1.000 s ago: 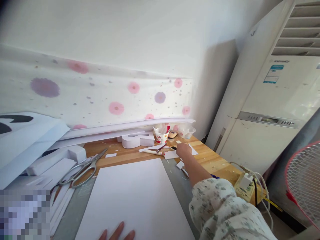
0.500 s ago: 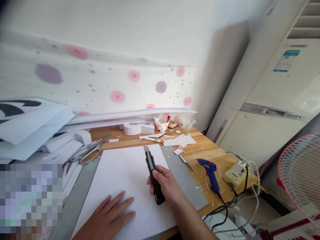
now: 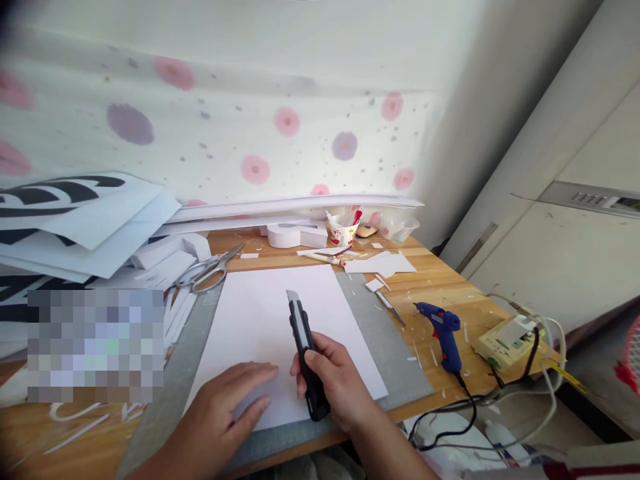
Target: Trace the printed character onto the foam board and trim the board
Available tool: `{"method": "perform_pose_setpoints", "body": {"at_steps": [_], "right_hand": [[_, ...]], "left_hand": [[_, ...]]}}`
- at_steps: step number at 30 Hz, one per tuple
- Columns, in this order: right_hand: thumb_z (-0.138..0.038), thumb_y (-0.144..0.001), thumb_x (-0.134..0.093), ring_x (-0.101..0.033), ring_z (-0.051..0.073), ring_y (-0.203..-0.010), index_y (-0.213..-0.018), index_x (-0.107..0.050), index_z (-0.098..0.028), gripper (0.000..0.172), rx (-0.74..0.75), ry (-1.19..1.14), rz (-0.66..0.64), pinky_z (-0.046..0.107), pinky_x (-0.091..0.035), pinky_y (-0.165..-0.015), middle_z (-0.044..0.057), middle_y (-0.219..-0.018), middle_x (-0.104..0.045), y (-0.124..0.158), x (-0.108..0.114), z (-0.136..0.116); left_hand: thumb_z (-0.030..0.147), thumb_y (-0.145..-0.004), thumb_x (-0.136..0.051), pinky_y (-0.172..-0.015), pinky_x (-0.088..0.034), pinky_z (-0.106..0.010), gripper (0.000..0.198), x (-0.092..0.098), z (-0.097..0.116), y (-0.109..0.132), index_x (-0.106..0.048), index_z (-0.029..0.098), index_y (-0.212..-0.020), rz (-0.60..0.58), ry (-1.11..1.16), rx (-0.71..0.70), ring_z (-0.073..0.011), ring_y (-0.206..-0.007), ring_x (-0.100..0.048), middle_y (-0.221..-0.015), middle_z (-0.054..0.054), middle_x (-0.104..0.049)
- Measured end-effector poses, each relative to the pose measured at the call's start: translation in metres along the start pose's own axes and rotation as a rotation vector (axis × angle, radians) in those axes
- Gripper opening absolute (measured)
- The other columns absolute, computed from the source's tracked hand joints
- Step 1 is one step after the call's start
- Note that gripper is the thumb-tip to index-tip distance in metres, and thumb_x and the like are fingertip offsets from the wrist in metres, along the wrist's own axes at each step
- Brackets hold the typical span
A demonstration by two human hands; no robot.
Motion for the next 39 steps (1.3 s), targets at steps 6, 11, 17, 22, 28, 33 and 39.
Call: {"method": "perform_pose_setpoints", "body": {"at_steps": [6,11,17,22,28,33,39], "right_hand": [[-0.039,-0.088,-0.053,-0.052,0.008,-0.055,-0.092,-0.060,-0.015,0.025,0.032,0.110,-0.107,0.022,-0.036,-0.053,0.003,-0.079,-0.061,0.011,-0.021,-0.007],[-0.042,-0.091,-0.048,-0.051,0.011,-0.059,-0.087,-0.060,-0.015,0.030,0.052,0.335,-0.150,0.023,-0.036,-0.056,0.001,-0.066,-0.058,0.016,-0.035,-0.014],[-0.047,-0.089,-0.048,-0.052,0.012,-0.059,-0.094,-0.059,-0.018,0.031,0.056,0.442,-0.059,0.023,-0.039,-0.054,0.002,-0.073,-0.058,0.018,-0.033,-0.017],[-0.045,-0.089,-0.048,-0.053,0.013,-0.061,-0.100,-0.058,-0.019,0.031,0.094,0.526,-0.014,0.024,-0.041,-0.055,0.002,-0.074,-0.058,0.022,-0.030,-0.018],[-0.047,-0.088,-0.049,-0.052,0.012,-0.057,-0.101,-0.058,-0.017,0.034,0.071,0.424,-0.021,0.024,-0.039,-0.053,0.002,-0.071,-0.059,0.022,-0.032,-0.017],[-0.044,-0.088,-0.051,-0.052,0.010,-0.055,-0.090,-0.060,-0.016,0.030,0.050,0.282,-0.036,0.023,-0.036,-0.053,0.003,-0.071,-0.061,0.025,-0.025,-0.012],[-0.041,-0.084,-0.059,-0.055,0.010,-0.052,-0.107,-0.060,-0.016,0.034,-0.055,-0.002,-0.057,0.022,-0.037,-0.049,0.005,-0.078,-0.063,0.031,-0.022,0.002]], "left_hand": [[0.036,-0.081,-0.059,-0.086,-0.048,-0.035,0.029,0.035,-0.004,-0.030,-0.060,0.017,-0.103,0.186,0.721,0.349,-0.0216,-0.097,-0.063,-0.101,-0.009,-0.069],[0.034,-0.075,-0.067,-0.076,-0.043,-0.029,0.022,0.053,0.000,-0.053,-0.060,0.017,-0.087,0.246,0.842,0.343,-0.0153,-0.081,-0.056,-0.082,-0.002,-0.062],[0.027,-0.074,-0.066,-0.069,-0.039,-0.025,0.013,0.052,0.001,-0.054,-0.059,0.016,-0.073,0.238,0.933,0.354,-0.0119,-0.070,-0.050,-0.070,0.002,-0.057],[0.024,-0.072,-0.066,-0.074,-0.042,-0.029,0.009,0.051,0.000,-0.053,-0.063,0.015,-0.072,0.246,1.018,0.365,-0.0144,-0.073,-0.055,-0.071,0.000,-0.061],[0.028,-0.075,-0.064,-0.082,-0.044,-0.032,0.013,0.057,-0.005,-0.047,-0.064,0.017,-0.070,0.317,1.029,0.366,-0.0166,-0.080,-0.057,-0.074,-0.001,-0.062],[0.035,-0.083,-0.056,-0.074,-0.040,-0.024,0.021,0.068,-0.007,-0.025,-0.063,0.020,-0.071,0.141,0.692,0.303,-0.0151,-0.076,-0.055,-0.072,0.000,-0.062],[0.038,-0.083,-0.058,-0.061,-0.040,-0.022,0.027,0.065,0.014,0.030,-0.067,0.021,-0.064,-0.515,0.356,0.051,-0.0147,-0.062,-0.054,-0.065,-0.002,-0.060]]}}
Point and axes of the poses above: each hand's wrist, its own y-axis away from the middle knuckle, its own x-axis out of the back of the hand, z = x × y, the point moved 7 cm from there along -y, towards the middle knuckle
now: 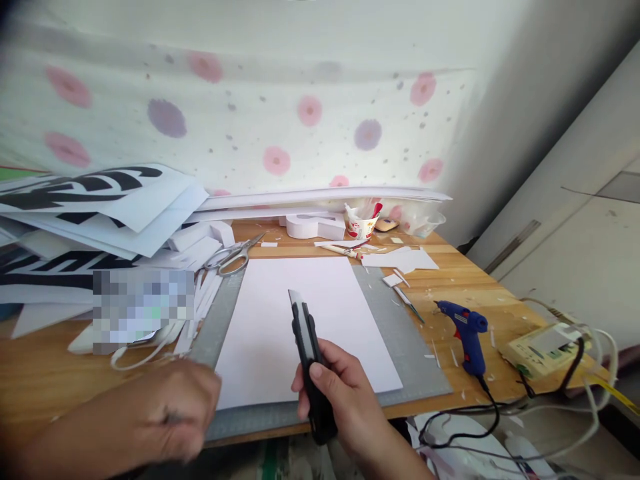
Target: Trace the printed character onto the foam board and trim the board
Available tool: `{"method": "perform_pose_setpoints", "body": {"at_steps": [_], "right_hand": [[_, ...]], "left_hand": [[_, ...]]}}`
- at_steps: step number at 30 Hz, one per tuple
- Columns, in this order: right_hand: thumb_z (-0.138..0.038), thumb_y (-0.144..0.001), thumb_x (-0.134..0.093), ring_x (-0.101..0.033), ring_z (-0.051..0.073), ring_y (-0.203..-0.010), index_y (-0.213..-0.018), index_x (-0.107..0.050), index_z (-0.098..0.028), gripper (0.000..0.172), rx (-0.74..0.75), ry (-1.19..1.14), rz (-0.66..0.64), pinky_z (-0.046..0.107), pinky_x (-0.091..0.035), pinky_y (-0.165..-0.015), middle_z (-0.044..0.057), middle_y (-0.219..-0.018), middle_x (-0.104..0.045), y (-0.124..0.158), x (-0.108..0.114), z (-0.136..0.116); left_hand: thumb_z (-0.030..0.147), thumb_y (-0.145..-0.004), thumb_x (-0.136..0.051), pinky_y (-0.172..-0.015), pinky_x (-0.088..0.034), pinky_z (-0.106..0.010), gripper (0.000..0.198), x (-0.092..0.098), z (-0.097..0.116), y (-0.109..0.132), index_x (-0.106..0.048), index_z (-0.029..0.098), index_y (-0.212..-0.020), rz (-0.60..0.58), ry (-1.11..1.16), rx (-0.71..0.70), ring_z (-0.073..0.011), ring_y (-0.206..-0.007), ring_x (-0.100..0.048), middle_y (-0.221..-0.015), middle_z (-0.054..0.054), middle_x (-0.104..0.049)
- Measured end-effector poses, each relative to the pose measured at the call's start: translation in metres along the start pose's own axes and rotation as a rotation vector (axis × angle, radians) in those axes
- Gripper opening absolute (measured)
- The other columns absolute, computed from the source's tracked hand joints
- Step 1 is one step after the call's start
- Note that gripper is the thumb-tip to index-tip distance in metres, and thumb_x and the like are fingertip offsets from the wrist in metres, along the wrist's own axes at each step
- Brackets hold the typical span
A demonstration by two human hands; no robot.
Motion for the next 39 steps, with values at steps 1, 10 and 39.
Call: {"method": "perform_pose_setpoints", "body": {"at_steps": [1,10,39], "right_hand": [[-0.041,-0.084,-0.060,-0.056,0.010,-0.052,-0.111,-0.060,-0.016,0.036,-0.010,-0.025,-0.016,0.022,-0.037,-0.049,0.005,-0.078,-0.063,0.001,-0.002,0.001],[-0.038,-0.084,-0.061,-0.057,0.009,-0.051,-0.102,-0.062,-0.015,0.029,-0.020,-0.071,-0.144,0.020,-0.037,-0.050,0.004,-0.076,-0.064,0.007,-0.028,0.009],[-0.040,-0.087,-0.056,-0.055,0.008,-0.054,-0.092,-0.060,-0.013,0.028,-0.001,0.043,-0.101,0.020,-0.038,-0.054,0.003,-0.077,-0.061,0.000,-0.025,0.015]], "left_hand": [[0.037,-0.080,-0.062,-0.060,-0.040,-0.022,0.025,-0.004,0.001,0.006,-0.067,0.021,-0.062,-0.042,-0.027,-0.016,-0.0143,-0.060,-0.054,-0.061,-0.002,-0.060],[0.039,-0.079,-0.064,-0.082,-0.046,-0.030,0.030,0.011,-0.014,-0.015,-0.063,0.020,-0.101,0.684,0.383,0.083,-0.0204,-0.093,-0.061,-0.098,-0.006,-0.067],[0.035,-0.082,-0.059,-0.071,-0.042,-0.027,0.024,0.002,-0.037,-0.038,-0.061,0.016,-0.067,0.852,0.710,0.062,-0.0134,-0.069,-0.053,-0.065,0.000,-0.058]]}}
Point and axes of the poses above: each hand's wrist, its own y-axis away from the middle knuckle, its own x-axis out of the back of the hand, z = x × y, the point moved 7 cm from there along -y, towards the middle knuckle
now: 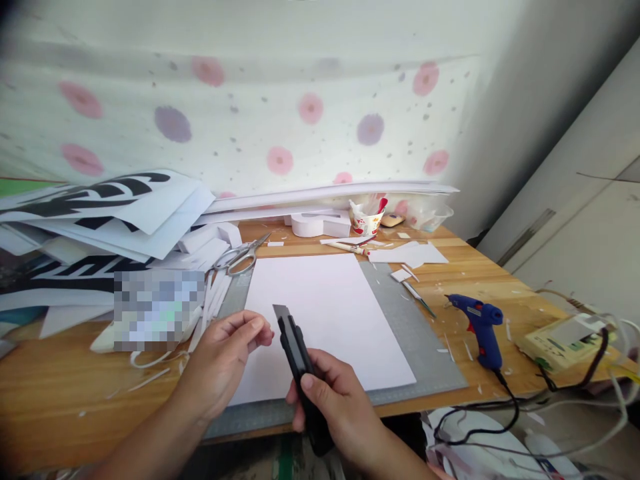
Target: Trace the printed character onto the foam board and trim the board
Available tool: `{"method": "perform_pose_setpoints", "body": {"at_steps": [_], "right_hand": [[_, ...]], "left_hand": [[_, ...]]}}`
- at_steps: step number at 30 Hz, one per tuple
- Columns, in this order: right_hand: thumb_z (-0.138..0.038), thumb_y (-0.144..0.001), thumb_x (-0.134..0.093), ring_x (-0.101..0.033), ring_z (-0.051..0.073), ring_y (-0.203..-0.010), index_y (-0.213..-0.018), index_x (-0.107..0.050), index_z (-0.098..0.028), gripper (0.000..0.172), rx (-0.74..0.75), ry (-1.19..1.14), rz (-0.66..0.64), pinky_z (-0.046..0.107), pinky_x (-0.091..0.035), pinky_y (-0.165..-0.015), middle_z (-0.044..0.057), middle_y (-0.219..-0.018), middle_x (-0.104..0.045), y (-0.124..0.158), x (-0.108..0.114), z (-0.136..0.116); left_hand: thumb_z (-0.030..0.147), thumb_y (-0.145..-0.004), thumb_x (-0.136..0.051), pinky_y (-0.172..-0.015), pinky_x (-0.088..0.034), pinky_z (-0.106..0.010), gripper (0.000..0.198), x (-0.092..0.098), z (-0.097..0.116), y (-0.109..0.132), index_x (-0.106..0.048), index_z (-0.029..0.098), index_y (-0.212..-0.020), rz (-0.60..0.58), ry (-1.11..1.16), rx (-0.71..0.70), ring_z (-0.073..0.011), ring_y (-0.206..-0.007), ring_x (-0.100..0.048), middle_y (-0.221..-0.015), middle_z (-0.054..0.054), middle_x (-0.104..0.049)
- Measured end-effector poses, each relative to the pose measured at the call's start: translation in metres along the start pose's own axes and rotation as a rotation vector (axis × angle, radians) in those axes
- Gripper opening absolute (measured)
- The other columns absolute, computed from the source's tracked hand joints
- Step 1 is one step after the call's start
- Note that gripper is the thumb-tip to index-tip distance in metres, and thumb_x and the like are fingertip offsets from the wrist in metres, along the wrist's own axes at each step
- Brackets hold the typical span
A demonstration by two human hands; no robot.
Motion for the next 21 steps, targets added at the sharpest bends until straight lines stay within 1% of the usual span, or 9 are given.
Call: {"method": "perform_pose_setpoints", "body": {"at_steps": [3,5,8,10,12,15,17,19,21], "right_hand": [[-0.043,-0.086,-0.057,-0.056,0.008,-0.054,-0.100,-0.060,-0.014,0.032,-0.004,-0.017,-0.007,0.019,-0.038,-0.053,0.003,-0.076,-0.061,-0.001,-0.002,0.001],[-0.045,-0.085,-0.058,-0.056,0.008,-0.052,-0.105,-0.059,-0.014,0.037,0.000,-0.031,-0.008,0.019,-0.039,-0.052,0.003,-0.076,-0.061,-0.002,-0.003,0.003],[-0.048,-0.083,-0.060,-0.057,0.008,-0.051,-0.102,-0.060,-0.015,0.039,0.003,-0.038,-0.033,0.020,-0.040,-0.051,0.002,-0.074,-0.060,-0.005,-0.007,0.007],[-0.050,-0.082,-0.060,-0.057,0.008,-0.052,-0.098,-0.061,-0.015,0.038,-0.009,-0.025,-0.067,0.020,-0.041,-0.052,0.002,-0.073,-0.060,-0.006,-0.009,0.010],[-0.051,-0.081,-0.061,-0.060,0.010,-0.058,-0.106,-0.061,-0.017,0.042,-0.030,-0.002,-0.104,0.022,-0.044,-0.056,0.003,-0.078,-0.061,-0.005,-0.010,0.014],[-0.051,-0.081,-0.060,-0.064,0.015,-0.078,-0.128,-0.051,-0.024,0.054,-0.075,0.009,-0.134,0.028,-0.049,-0.069,0.008,-0.101,-0.064,-0.001,-0.008,0.021],[-0.052,-0.079,-0.062,-0.064,0.019,-0.087,-0.135,-0.043,-0.029,0.063,-0.051,0.016,-0.149,0.032,-0.050,-0.075,0.010,-0.112,-0.061,0.001,-0.005,0.023],[-0.053,-0.074,-0.067,-0.064,0.020,-0.090,-0.137,-0.039,-0.034,0.071,0.023,0.070,-0.170,0.034,-0.050,-0.079,0.009,-0.116,-0.059,0.001,-0.003,0.023],[-0.056,-0.069,-0.070,-0.063,0.021,-0.092,-0.137,-0.038,-0.037,0.077,0.156,0.184,-0.181,0.035,-0.049,-0.081,0.009,-0.120,-0.056,0.000,-0.003,0.019]], "left_hand": [[0.040,-0.086,-0.054,-0.072,-0.042,-0.026,0.029,-0.006,-0.005,0.004,-0.061,0.017,-0.071,-0.054,0.006,0.003,-0.0131,-0.071,-0.054,-0.068,0.000,-0.058],[0.041,-0.084,-0.058,-0.071,-0.044,-0.027,0.024,-0.018,-0.012,0.010,-0.062,0.017,-0.083,-0.181,0.037,0.053,-0.0129,-0.070,-0.056,-0.075,0.000,-0.060],[0.040,-0.076,-0.067,-0.058,-0.045,-0.026,0.035,-0.036,-0.025,0.022,-0.060,0.017,-0.101,-0.373,0.081,0.180,-0.0116,-0.057,-0.056,-0.077,-0.001,-0.061],[0.041,-0.074,-0.069,-0.050,-0.043,-0.025,0.040,-0.038,-0.033,0.027,-0.060,0.016,-0.104,-0.398,0.108,0.245,-0.0108,-0.049,-0.054,-0.073,-0.001,-0.062],[0.040,-0.074,-0.070,-0.051,-0.045,-0.025,0.039,-0.028,-0.035,0.025,-0.063,0.014,-0.101,-0.328,0.145,0.248,-0.0121,-0.051,-0.057,-0.073,-0.003,-0.065],[0.034,-0.070,-0.075,-0.066,-0.049,-0.026,0.031,0.006,-0.032,0.016,-0.068,0.013,-0.092,-0.031,0.321,0.213,-0.0162,-0.073,-0.063,-0.082,-0.007,-0.069],[0.033,-0.068,-0.077,-0.072,-0.050,-0.025,0.028,0.025,-0.032,0.013,-0.069,0.016,-0.089,0.147,0.447,0.215,-0.0162,-0.082,-0.062,-0.085,-0.005,-0.069],[0.035,-0.068,-0.077,-0.069,-0.050,-0.024,0.027,0.029,-0.036,0.014,-0.069,0.017,-0.087,0.196,0.497,0.248,-0.0141,-0.079,-0.062,-0.083,-0.004,-0.068],[0.036,-0.069,-0.077,-0.067,-0.050,-0.025,0.029,0.018,-0.043,0.019,-0.070,0.015,-0.086,0.165,0.536,0.314,-0.0136,-0.074,-0.062,-0.080,-0.005,-0.067]]}}
Point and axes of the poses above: each hand's wrist, its own y-axis away from the middle knuckle, its own x-axis out of the back of the hand, z = x × y, the point moved 7 cm from there along -y, towards the middle knuckle
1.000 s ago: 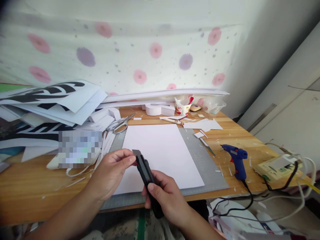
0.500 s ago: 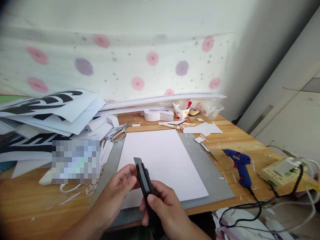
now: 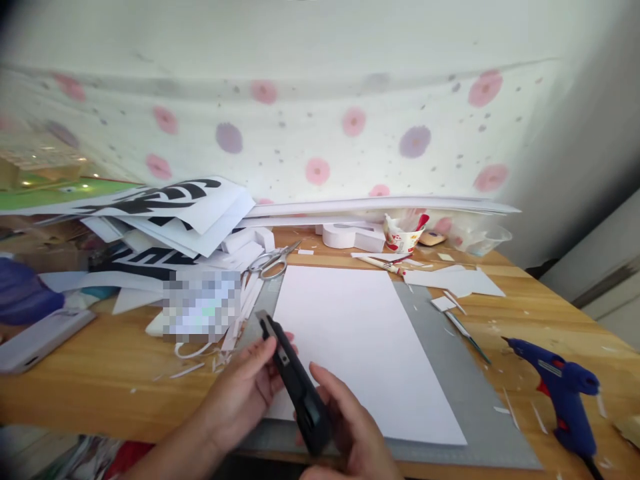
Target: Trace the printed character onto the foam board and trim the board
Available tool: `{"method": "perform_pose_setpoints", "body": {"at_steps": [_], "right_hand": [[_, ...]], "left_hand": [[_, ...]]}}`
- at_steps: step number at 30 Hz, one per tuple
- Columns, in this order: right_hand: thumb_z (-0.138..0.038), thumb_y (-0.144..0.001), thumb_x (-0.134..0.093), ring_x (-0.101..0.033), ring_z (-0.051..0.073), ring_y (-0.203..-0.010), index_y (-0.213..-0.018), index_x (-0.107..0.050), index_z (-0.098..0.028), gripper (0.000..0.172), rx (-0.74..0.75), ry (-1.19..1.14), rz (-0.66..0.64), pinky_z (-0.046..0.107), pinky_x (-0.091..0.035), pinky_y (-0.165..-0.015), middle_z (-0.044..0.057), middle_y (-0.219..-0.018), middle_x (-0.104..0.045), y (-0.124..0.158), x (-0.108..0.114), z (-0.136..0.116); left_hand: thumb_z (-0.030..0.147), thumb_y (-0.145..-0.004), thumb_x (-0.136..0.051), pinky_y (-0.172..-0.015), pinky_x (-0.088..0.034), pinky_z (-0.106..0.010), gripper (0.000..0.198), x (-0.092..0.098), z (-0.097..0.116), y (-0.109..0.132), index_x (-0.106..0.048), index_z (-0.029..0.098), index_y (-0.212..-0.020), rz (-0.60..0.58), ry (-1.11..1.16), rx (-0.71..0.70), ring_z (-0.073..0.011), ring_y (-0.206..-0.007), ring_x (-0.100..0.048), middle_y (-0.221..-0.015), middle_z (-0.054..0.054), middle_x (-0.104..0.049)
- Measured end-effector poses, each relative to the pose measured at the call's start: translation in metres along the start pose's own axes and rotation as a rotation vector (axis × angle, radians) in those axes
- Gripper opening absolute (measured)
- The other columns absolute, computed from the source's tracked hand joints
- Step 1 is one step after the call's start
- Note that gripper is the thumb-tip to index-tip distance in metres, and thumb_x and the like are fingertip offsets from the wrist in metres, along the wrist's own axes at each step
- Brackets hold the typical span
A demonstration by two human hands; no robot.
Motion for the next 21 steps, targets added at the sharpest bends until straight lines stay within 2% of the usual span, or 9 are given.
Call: {"method": "perform_pose_setpoints", "body": {"at_steps": [3,5,7,9,12,17,21], "right_hand": [[-0.060,-0.076,-0.060,-0.061,0.019,-0.085,-0.136,-0.042,-0.037,0.067,0.268,0.258,-0.022,0.031,-0.049,-0.074,0.007,-0.105,-0.060,-0.003,-0.005,-0.007],[-0.056,-0.083,-0.053,-0.058,0.016,-0.075,-0.133,-0.046,-0.036,0.055,0.369,0.396,-0.024,0.026,-0.048,-0.066,0.004,-0.090,-0.060,-0.004,-0.011,-0.005],[-0.049,-0.087,-0.051,-0.055,0.014,-0.067,-0.125,-0.055,-0.034,0.041,0.311,0.474,0.023,0.023,-0.045,-0.059,0.002,-0.083,-0.059,-0.008,-0.012,0.005],[-0.047,-0.088,-0.052,-0.055,0.012,-0.063,-0.113,-0.063,-0.030,0.032,0.177,0.510,0.065,0.021,-0.043,-0.055,0.002,-0.079,-0.060,-0.013,-0.011,0.016],[-0.047,-0.085,-0.056,-0.056,0.013,-0.064,-0.099,-0.067,-0.027,0.026,0.037,0.552,0.060,0.021,-0.043,-0.056,0.002,-0.077,-0.061,-0.014,-0.011,0.023],[-0.052,-0.075,-0.066,-0.060,0.018,-0.074,-0.109,-0.063,-0.033,0.039,0.121,0.583,-0.022,0.027,-0.048,-0.064,0.004,-0.088,-0.064,-0.011,-0.015,0.014],[-0.050,-0.079,-0.063,-0.058,0.017,-0.067,-0.106,-0.064,-0.031,0.033,0.247,0.735,0.085,0.026,-0.046,-0.057,0.003,-0.081,-0.064,-0.012,-0.011,0.006]], "left_hand": [[0.040,-0.070,-0.075,-0.065,-0.048,-0.024,0.032,-0.014,-0.020,0.007,-0.071,0.012,-0.087,-0.102,0.091,0.106,-0.0122,-0.068,-0.060,-0.075,-0.005,-0.065],[0.040,-0.070,-0.076,-0.063,-0.046,-0.022,0.034,-0.020,-0.024,0.010,-0.071,0.011,-0.087,-0.145,0.109,0.108,-0.0105,-0.066,-0.058,-0.073,-0.004,-0.064],[0.040,-0.068,-0.077,-0.061,-0.045,-0.021,0.035,-0.021,-0.022,0.012,-0.071,0.011,-0.086,-0.160,0.098,0.100,-0.0098,-0.063,-0.056,-0.070,-0.003,-0.061],[0.042,-0.067,-0.077,-0.059,-0.044,-0.022,0.037,-0.020,-0.020,0.012,-0.071,0.011,-0.085,-0.159,0.088,0.107,-0.0097,-0.061,-0.054,-0.068,-0.002,-0.059],[0.043,-0.066,-0.077,-0.054,-0.042,-0.020,0.036,-0.018,-0.018,0.012,-0.071,0.011,-0.082,-0.149,0.070,0.126,-0.0082,-0.057,-0.051,-0.064,0.000,-0.056],[0.044,-0.066,-0.077,-0.054,-0.042,-0.022,0.035,-0.019,-0.015,0.010,-0.070,0.013,-0.079,-0.142,0.034,0.112,-0.0086,-0.055,-0.049,-0.063,0.000,-0.055],[0.041,-0.067,-0.077,-0.055,-0.042,-0.021,0.032,-0.019,-0.018,0.010,-0.069,0.013,-0.079,-0.157,0.048,0.118,-0.0096,-0.059,-0.052,-0.067,-0.001,-0.058]]}}
Point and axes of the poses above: each hand's wrist, its own y-axis away from the middle knuckle, its own x-axis out of the back of the hand, z = x × y, the point moved 7 cm from there along -y, towards the middle knuckle
